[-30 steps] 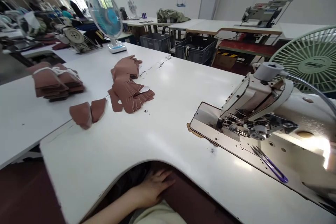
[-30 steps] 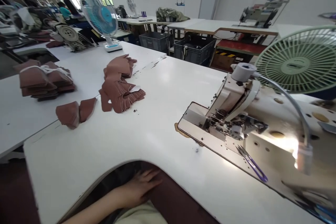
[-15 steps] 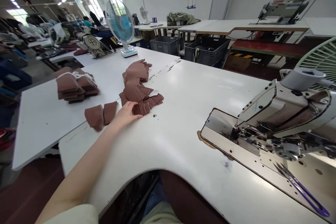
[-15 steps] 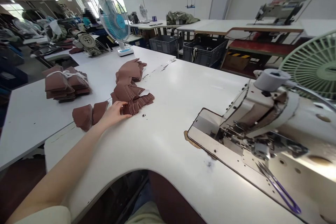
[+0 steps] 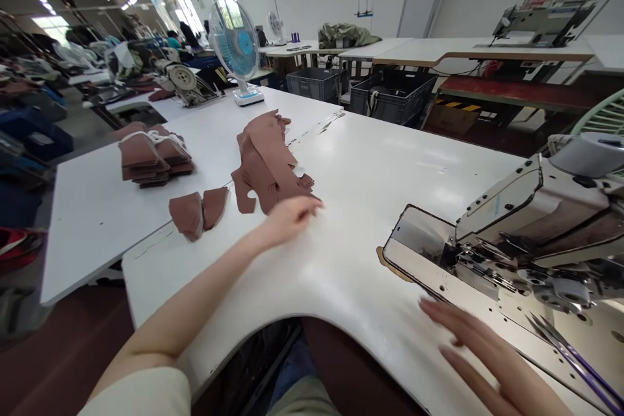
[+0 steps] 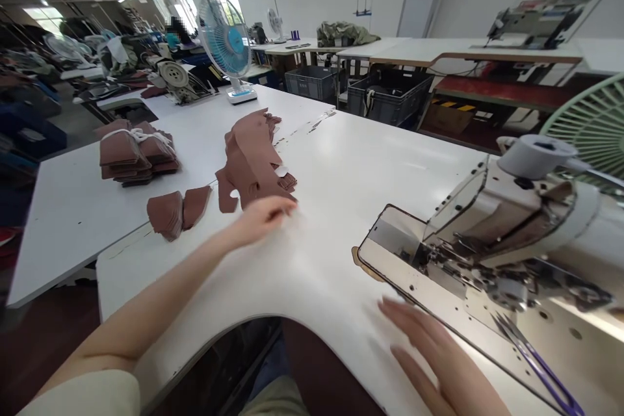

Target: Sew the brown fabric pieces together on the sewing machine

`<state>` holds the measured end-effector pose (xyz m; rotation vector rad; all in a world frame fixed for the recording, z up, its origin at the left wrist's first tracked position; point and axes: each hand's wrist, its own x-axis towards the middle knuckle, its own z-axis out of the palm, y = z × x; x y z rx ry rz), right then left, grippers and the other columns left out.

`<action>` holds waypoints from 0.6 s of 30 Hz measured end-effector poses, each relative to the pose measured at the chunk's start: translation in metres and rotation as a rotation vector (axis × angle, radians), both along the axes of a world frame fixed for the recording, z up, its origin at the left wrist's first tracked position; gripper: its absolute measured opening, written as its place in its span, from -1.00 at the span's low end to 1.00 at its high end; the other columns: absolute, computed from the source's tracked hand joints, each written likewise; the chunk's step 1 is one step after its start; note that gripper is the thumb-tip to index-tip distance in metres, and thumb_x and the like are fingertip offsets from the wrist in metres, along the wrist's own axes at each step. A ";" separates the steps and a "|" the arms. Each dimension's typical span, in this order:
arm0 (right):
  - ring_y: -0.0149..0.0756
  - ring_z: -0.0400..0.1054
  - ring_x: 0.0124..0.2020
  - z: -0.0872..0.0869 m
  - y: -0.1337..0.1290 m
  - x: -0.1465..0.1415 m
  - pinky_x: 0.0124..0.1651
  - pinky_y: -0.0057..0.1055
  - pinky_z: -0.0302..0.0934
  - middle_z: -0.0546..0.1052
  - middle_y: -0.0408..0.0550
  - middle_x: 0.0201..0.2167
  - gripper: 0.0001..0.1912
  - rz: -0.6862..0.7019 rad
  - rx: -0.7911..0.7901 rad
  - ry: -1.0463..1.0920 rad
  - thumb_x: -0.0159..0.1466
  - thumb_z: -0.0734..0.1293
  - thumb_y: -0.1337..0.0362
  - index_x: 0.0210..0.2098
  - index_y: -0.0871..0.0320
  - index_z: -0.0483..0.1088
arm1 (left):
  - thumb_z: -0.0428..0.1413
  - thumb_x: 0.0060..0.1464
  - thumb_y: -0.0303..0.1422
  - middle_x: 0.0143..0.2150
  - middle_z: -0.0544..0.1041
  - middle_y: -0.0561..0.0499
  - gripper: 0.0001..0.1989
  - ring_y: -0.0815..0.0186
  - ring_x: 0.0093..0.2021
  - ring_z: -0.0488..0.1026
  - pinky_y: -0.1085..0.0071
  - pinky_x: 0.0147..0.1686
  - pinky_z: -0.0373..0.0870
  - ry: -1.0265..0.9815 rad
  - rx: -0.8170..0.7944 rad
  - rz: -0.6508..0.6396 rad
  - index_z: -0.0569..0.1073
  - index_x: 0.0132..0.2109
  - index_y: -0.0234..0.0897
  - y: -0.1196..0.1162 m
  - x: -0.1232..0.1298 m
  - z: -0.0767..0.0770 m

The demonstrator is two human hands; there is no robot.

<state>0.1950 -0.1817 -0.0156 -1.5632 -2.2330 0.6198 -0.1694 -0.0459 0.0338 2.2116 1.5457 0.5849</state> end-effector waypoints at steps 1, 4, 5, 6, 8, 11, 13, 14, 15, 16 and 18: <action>-0.10 0.24 0.17 0.006 0.019 -0.014 0.11 -0.18 0.30 0.32 -0.01 0.19 -0.51 0.099 0.038 0.065 0.36 0.08 0.00 0.26 -0.15 0.15 | -0.07 0.01 -0.60 -0.16 0.55 0.03 -0.62 0.35 -0.20 0.48 0.45 -0.17 0.42 -0.047 -0.098 -0.164 0.48 -0.07 -0.27 -0.006 0.022 -0.008; -0.23 0.18 0.22 0.017 0.067 -0.064 0.18 -0.21 0.21 0.27 -0.05 0.24 -0.55 0.299 0.072 0.149 0.41 0.03 0.12 0.24 -0.02 0.19 | 0.01 -0.01 -0.62 -0.20 0.55 0.00 -0.71 0.32 -0.18 0.49 0.48 -0.14 0.42 -0.170 -0.423 -0.691 0.51 -0.16 -0.36 -0.034 0.079 -0.025; -0.26 0.18 0.21 0.016 0.078 -0.081 0.18 -0.22 0.20 0.28 -0.05 0.24 -0.55 0.352 0.079 0.140 0.42 0.01 0.16 0.24 0.02 0.20 | 0.07 0.01 -0.58 -0.20 0.55 0.00 -0.75 0.31 -0.17 0.50 0.50 -0.13 0.43 -0.208 -0.536 -0.867 0.51 -0.15 -0.37 -0.043 0.091 -0.027; -0.27 0.20 0.21 0.012 0.085 -0.096 0.19 -0.21 0.19 0.29 -0.04 0.23 -0.56 0.401 0.085 0.104 0.42 0.01 0.20 0.23 0.05 0.20 | 0.13 0.01 -0.54 -0.18 0.54 -0.01 -0.75 0.30 -0.16 0.51 0.53 -0.13 0.43 -0.241 -0.631 -1.013 0.50 -0.11 -0.37 -0.051 0.098 -0.026; -0.25 0.19 0.21 -0.002 0.091 -0.115 0.19 -0.15 0.16 0.29 -0.03 0.23 -0.57 0.469 0.131 -0.020 0.40 0.05 0.28 0.22 0.09 0.21 | 0.23 -0.03 -0.46 -0.07 0.51 -0.01 -0.65 0.29 -0.07 0.49 0.56 -0.07 0.41 -0.273 -0.722 -1.149 0.48 -0.04 -0.33 -0.060 0.096 -0.016; -0.17 0.12 0.25 -0.025 0.091 -0.115 0.16 -0.09 0.14 0.22 0.03 0.27 -0.55 0.441 0.273 -0.194 0.36 0.10 0.31 0.23 0.17 0.21 | 0.20 0.04 -0.39 0.01 0.49 0.04 -0.71 0.31 0.00 0.45 0.54 -0.02 0.38 -0.165 -0.541 -0.764 0.49 -0.04 -0.19 -0.051 0.049 0.007; -0.15 0.14 0.24 -0.034 0.092 -0.099 0.11 -0.10 0.16 0.22 0.05 0.26 -0.54 0.370 0.343 -0.248 0.36 0.10 0.28 0.23 0.18 0.20 | 0.12 0.13 -0.31 -0.07 0.52 0.07 -0.84 0.35 -0.09 0.46 0.50 -0.10 0.41 0.035 -0.291 -0.184 0.52 -0.14 -0.15 -0.034 -0.002 0.018; -0.16 0.16 0.23 -0.035 0.093 -0.089 0.09 -0.11 0.17 0.23 0.04 0.25 -0.55 0.342 0.361 -0.265 0.37 0.08 0.26 0.22 0.17 0.22 | 0.08 0.17 -0.30 -0.05 0.50 0.02 -0.83 0.30 -0.07 0.44 0.43 -0.09 0.40 0.092 -0.221 0.031 0.50 -0.13 -0.20 -0.025 -0.031 0.021; -0.16 0.17 0.22 -0.035 0.094 -0.079 0.07 -0.12 0.17 0.26 0.02 0.24 -0.55 0.321 0.373 -0.276 0.36 0.06 0.25 0.20 0.16 0.24 | 0.05 0.18 -0.30 -0.03 0.47 -0.05 -0.81 0.24 -0.06 0.42 0.36 -0.11 0.40 0.136 -0.180 0.185 0.47 -0.12 -0.26 -0.016 -0.059 0.022; -0.17 0.17 0.22 -0.035 0.095 -0.070 0.06 -0.13 0.17 0.27 0.00 0.23 -0.55 0.306 0.380 -0.284 0.36 0.05 0.26 0.18 0.15 0.26 | 0.06 0.16 -0.33 -0.05 0.45 -0.11 -0.81 0.16 -0.06 0.41 0.29 -0.13 0.39 0.189 -0.138 0.343 0.45 -0.14 -0.32 -0.009 -0.085 0.021; -0.18 0.17 0.22 -0.033 0.094 -0.058 0.06 -0.14 0.16 0.30 -0.01 0.22 -0.56 0.282 0.397 -0.288 0.34 0.03 0.29 0.14 0.14 0.29 | 0.14 0.05 -0.36 -0.20 0.45 -0.16 -0.83 0.04 -0.09 0.40 0.21 -0.17 0.35 0.282 -0.094 0.582 0.41 -0.24 -0.41 0.004 -0.130 0.016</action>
